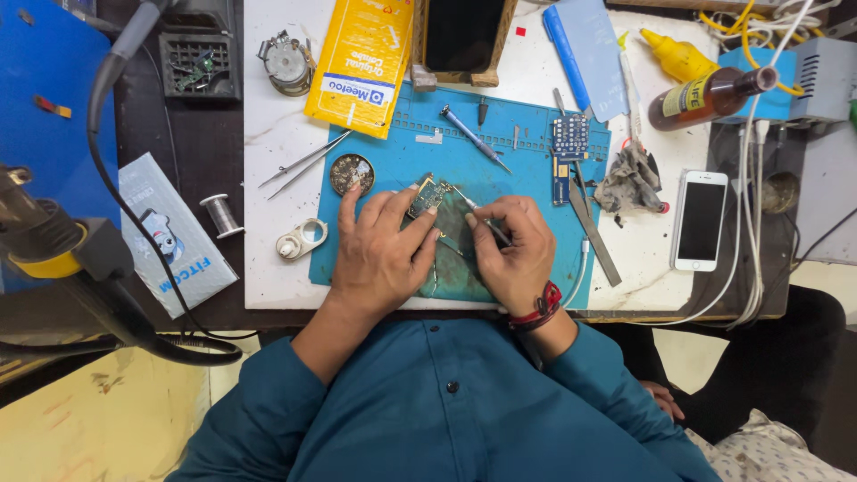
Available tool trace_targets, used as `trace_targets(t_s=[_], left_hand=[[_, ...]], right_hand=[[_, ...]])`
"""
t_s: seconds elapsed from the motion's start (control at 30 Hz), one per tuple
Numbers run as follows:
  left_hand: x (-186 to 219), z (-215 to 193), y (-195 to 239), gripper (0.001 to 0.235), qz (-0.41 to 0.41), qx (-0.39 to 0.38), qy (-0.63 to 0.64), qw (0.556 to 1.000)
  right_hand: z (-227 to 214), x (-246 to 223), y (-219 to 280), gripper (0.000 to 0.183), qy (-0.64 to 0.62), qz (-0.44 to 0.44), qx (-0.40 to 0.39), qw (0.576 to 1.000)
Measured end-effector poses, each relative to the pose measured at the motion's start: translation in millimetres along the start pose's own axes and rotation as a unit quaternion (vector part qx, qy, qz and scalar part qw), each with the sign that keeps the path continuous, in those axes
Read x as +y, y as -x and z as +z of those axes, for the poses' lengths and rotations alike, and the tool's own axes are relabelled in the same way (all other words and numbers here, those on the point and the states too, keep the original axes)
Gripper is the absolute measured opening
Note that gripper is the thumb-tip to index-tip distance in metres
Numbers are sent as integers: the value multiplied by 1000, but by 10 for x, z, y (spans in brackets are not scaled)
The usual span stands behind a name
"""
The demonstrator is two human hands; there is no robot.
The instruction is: The person disassembles a white smartphone, removes the battery and motherboard, and uses a soldering iron to work on the motherboard. The person then reassembles the phone components.
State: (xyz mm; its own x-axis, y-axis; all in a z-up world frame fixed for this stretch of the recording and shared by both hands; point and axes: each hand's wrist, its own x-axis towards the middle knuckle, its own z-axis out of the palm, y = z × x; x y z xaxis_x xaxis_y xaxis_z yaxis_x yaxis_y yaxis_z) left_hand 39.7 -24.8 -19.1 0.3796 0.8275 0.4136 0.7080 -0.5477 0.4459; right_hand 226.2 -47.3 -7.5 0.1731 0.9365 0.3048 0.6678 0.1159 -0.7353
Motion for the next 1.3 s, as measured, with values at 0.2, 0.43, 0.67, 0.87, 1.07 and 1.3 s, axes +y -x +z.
trace_targets(t_s=[0.2, 0.43, 0.67, 0.87, 1.07, 1.3], left_hand=[[4, -11, 20, 28, 2, -4, 0, 1000], [-22, -78, 116, 33, 134, 49, -26, 990], [-51, -81, 177, 29, 174, 88, -32, 980], [-38, -89, 190, 30, 173, 114, -23, 978], [-47, -147, 182, 34, 9, 133, 97, 986], [34, -404, 417, 32, -33, 225, 184, 956]], right_hand=[[-5, -2, 11, 14, -30, -1, 0, 1000], [-99, -139, 123, 22, 13, -118, -46, 992], [-111, -249, 228, 30, -33, -153, -78, 985], [-143, -279, 240, 28, -53, -146, -92, 984], [-333, -470, -10, 24, -179, -142, -43, 972], [299, -727, -970, 30, -212, -174, -113, 955]])
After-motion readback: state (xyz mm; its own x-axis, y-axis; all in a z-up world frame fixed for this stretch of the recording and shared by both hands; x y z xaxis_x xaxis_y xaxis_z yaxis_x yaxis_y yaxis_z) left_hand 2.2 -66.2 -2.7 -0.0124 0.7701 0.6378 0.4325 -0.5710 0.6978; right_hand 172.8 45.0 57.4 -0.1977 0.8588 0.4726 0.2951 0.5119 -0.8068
